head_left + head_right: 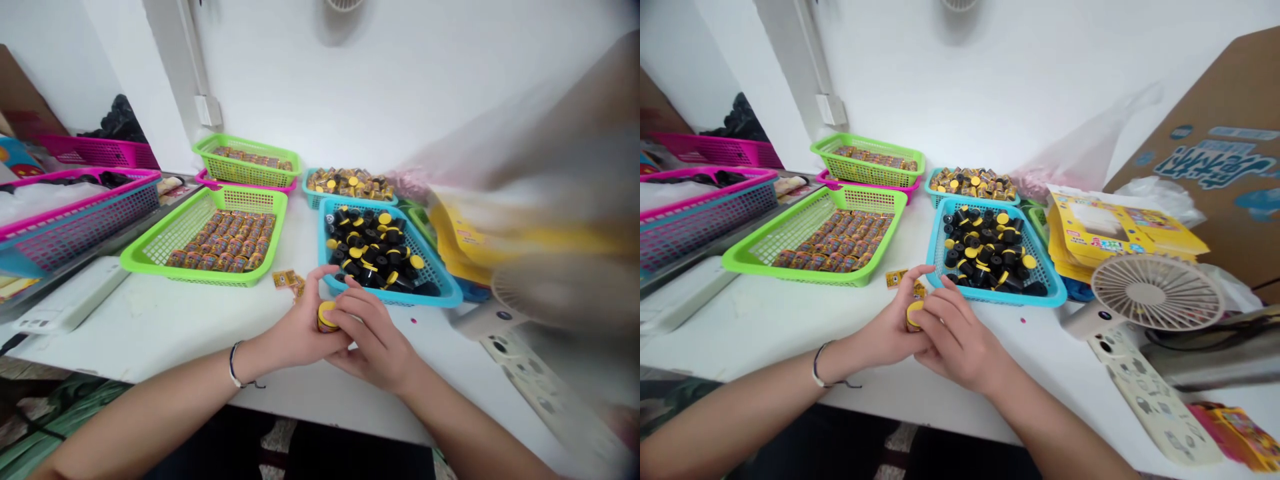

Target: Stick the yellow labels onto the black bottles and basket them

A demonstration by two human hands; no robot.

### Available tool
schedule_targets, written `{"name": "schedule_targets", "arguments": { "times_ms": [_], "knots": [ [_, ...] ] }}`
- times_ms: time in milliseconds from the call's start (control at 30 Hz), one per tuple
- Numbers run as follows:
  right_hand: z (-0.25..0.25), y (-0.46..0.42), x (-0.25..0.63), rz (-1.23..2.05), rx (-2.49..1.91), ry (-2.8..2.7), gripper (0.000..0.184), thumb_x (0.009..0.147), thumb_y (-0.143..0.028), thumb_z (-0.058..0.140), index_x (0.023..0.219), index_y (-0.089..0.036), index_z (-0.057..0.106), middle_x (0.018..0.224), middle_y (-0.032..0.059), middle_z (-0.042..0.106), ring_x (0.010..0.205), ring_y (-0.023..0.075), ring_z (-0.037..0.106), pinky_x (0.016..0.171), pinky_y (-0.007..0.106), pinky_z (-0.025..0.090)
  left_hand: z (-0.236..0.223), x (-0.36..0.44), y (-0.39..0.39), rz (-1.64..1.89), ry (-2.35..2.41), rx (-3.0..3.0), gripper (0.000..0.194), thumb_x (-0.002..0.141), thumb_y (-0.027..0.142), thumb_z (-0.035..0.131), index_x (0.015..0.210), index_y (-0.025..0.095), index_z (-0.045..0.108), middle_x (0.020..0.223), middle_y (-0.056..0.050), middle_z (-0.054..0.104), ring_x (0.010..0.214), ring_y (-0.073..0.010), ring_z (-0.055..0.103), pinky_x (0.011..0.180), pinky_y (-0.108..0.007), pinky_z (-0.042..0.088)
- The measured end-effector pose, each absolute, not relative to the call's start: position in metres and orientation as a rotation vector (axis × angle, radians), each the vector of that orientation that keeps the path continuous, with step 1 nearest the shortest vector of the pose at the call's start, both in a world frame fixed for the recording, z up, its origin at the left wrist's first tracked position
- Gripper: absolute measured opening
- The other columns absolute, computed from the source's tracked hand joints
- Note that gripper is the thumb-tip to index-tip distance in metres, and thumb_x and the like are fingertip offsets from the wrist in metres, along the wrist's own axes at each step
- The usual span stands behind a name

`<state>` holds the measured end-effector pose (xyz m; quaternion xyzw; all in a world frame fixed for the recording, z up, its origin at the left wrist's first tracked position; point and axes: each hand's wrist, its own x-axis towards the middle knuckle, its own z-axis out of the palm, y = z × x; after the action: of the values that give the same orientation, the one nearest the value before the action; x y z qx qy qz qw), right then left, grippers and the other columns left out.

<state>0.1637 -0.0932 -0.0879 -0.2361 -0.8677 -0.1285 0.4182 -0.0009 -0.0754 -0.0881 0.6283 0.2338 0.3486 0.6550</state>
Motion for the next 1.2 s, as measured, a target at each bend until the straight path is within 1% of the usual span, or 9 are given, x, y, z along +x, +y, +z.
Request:
{"name": "schedule_targets", "arguments": {
  "times_ms": [133, 333, 533, 700, 833, 900, 1000, 1067, 1200],
  "knots": [
    [-0.089, -0.093, 0.164, -0.223, -0.534, -2.125, 0.041, 0.082, -0.017, 0.067, 0.120, -0.015, 0.054, 0.105, 0.0115, 0.064, 0.108, 0.0255, 0.063, 0.106, 0.056, 0.048, -0.093, 0.000, -0.078, 0.883, 0.504, 1.442, 0.084, 0.080, 0.009, 0.064, 0.143, 0.028, 0.011, 0.068, 0.011, 0.048, 0.053, -0.0050, 0.048, 0.050, -0.015, 0.039],
    [-0.090, -0.099, 0.160, 0.030, -0.417, -2.044, 0.043, 0.079, -0.019, 0.071, 0.119, -0.015, 0.055, 0.106, 0.0121, 0.064, 0.105, 0.0234, 0.064, 0.104, 0.050, 0.052, -0.094, -0.004, -0.076, 0.678, 0.152, 1.310, 0.088, 0.082, 0.026, 0.072, 0.143, 0.032, 0.009, 0.073, 0.008, 0.052, 0.056, -0.0066, 0.051, 0.056, -0.019, 0.045],
    [-0.092, -0.099, 0.167, -0.179, -0.429, -2.114, 0.035, 0.087, -0.022, 0.066, 0.119, -0.012, 0.058, 0.103, 0.0106, 0.062, 0.109, 0.0244, 0.060, 0.108, 0.056, 0.047, -0.098, 0.000, -0.078, 0.861, 0.271, 1.472, 0.094, 0.078, 0.012, 0.070, 0.143, 0.030, 0.005, 0.062, 0.012, 0.045, 0.053, -0.0064, 0.045, 0.052, -0.016, 0.038],
    [-0.091, -0.098, 0.169, -0.210, -0.453, -2.180, 0.030, 0.093, -0.023, 0.059, 0.122, -0.017, 0.057, 0.102, 0.0065, 0.061, 0.115, 0.0225, 0.058, 0.113, 0.053, 0.043, -0.096, 0.001, -0.080, 0.968, 0.317, 1.581, 0.091, 0.075, 0.010, 0.069, 0.140, 0.029, 0.009, 0.083, 0.004, 0.060, 0.070, -0.0119, 0.060, 0.062, -0.023, 0.048],
    [-0.095, -0.089, 0.172, -0.263, -0.460, -2.131, 0.036, 0.089, -0.021, 0.064, 0.123, -0.015, 0.055, 0.104, 0.0086, 0.060, 0.118, 0.0255, 0.057, 0.110, 0.056, 0.045, -0.081, -0.007, -0.076, 1.030, 0.370, 1.783, 0.064, 0.079, 0.018, 0.071, 0.131, 0.025, 0.035, 0.113, -0.007, 0.060, 0.097, -0.0176, 0.063, 0.082, -0.030, 0.052],
    [-0.095, -0.083, 0.175, -0.369, -0.536, -2.078, 0.050, 0.080, -0.017, 0.072, 0.126, -0.018, 0.053, 0.108, 0.0093, 0.059, 0.117, 0.0268, 0.056, 0.108, 0.057, 0.047, -0.067, -0.017, -0.072, 1.053, 0.514, 1.925, 0.044, 0.082, 0.025, 0.070, 0.121, 0.021, 0.048, 0.115, -0.009, 0.061, 0.099, -0.0177, 0.063, 0.086, -0.030, 0.052],
    [-0.089, -0.075, 0.184, -0.549, -0.662, -1.981, 0.067, 0.070, -0.020, 0.081, 0.130, -0.023, 0.050, 0.117, 0.0115, 0.054, 0.116, 0.0303, 0.054, 0.106, 0.061, 0.046, -0.039, -0.044, -0.060, 1.068, 0.813, 2.090, 0.032, 0.083, 0.036, 0.068, 0.110, 0.020, 0.059, 0.110, -0.007, 0.068, 0.094, -0.0177, 0.064, 0.083, -0.029, 0.051],
    [-0.084, -0.072, 0.189, -0.607, -0.759, -1.942, 0.065, 0.071, -0.022, 0.079, 0.130, -0.026, 0.050, 0.122, 0.0120, 0.050, 0.116, 0.0311, 0.053, 0.106, 0.062, 0.044, -0.021, -0.072, -0.043, 0.976, 1.070, 2.182, 0.023, 0.085, 0.039, 0.065, 0.099, 0.020, 0.066, 0.109, -0.005, 0.071, 0.091, -0.0180, 0.066, 0.082, -0.029, 0.051],
    [-0.079, -0.067, 0.193, -0.651, -0.926, -1.925, 0.043, 0.079, -0.017, 0.069, 0.120, -0.026, 0.057, 0.122, 0.0118, 0.050, 0.116, 0.0295, 0.054, 0.108, 0.059, 0.039, 0.001, -0.137, 0.011, 0.629, 1.821, 2.291, 0.026, 0.084, 0.040, 0.062, 0.097, 0.020, 0.072, 0.090, -0.004, 0.075, 0.079, -0.0193, 0.066, 0.078, -0.030, 0.047]
  ]
}}
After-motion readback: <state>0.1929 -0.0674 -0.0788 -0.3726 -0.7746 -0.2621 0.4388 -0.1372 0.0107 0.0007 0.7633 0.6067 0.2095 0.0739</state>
